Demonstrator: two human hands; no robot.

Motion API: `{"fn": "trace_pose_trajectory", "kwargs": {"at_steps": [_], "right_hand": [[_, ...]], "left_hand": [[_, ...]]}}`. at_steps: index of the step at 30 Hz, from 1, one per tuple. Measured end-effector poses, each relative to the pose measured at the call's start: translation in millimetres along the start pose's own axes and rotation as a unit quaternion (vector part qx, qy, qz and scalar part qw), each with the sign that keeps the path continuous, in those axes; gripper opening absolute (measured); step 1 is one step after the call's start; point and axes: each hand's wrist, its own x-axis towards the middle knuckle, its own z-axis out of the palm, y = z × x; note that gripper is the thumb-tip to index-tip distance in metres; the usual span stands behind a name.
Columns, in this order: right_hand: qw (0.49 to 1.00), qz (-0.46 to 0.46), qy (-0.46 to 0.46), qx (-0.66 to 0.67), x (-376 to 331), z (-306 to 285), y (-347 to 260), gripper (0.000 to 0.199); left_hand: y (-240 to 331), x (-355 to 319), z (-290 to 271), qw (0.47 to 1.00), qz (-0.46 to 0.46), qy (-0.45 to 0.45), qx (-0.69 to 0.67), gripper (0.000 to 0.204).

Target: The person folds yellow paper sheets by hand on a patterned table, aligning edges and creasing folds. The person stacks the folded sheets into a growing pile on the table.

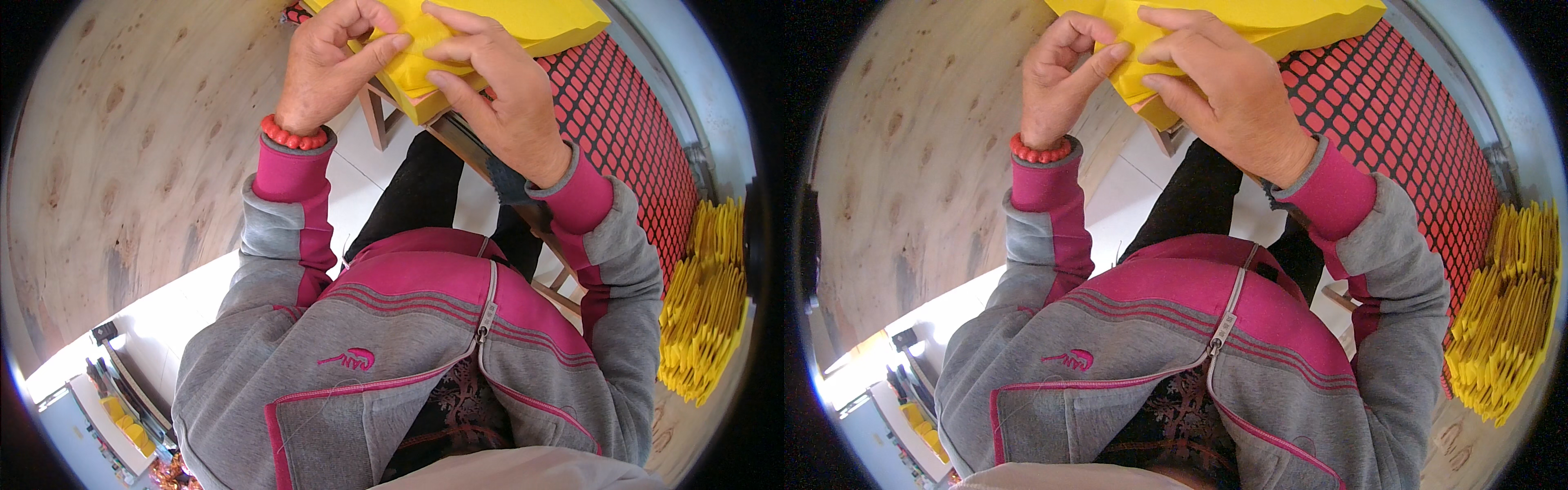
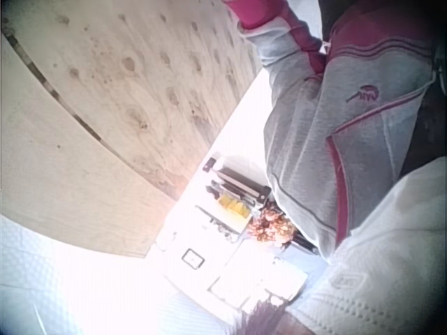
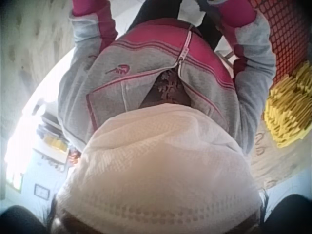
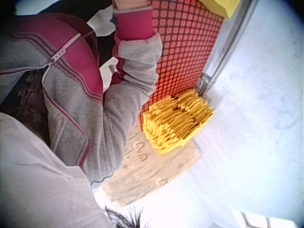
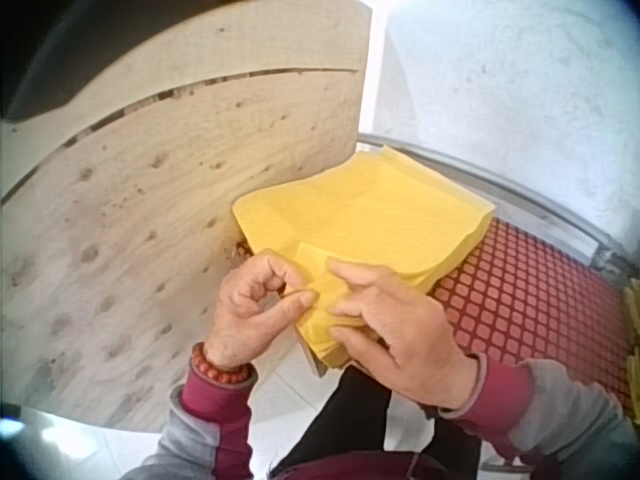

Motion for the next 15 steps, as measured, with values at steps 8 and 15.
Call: {"fn": "trace_pose_trajectory", "kwargs": {"at_steps": [8, 15], "right_hand": [[0.998, 0.016, -0.051, -0.037, -1.1, -1.7, 0.9, 0.016], [0.999, 0.045, -0.023, -0.001, -3.7, 2.3, 4.4, 0.019]], "left_hand": [[-9.8, -1.9, -11.6, 0.999, 0.029, -0.024, 0.023, 0.012], [6.9, -0.7, -16.3, 0.989, 0.078, -0.122, 0.016, 0.016]]}}
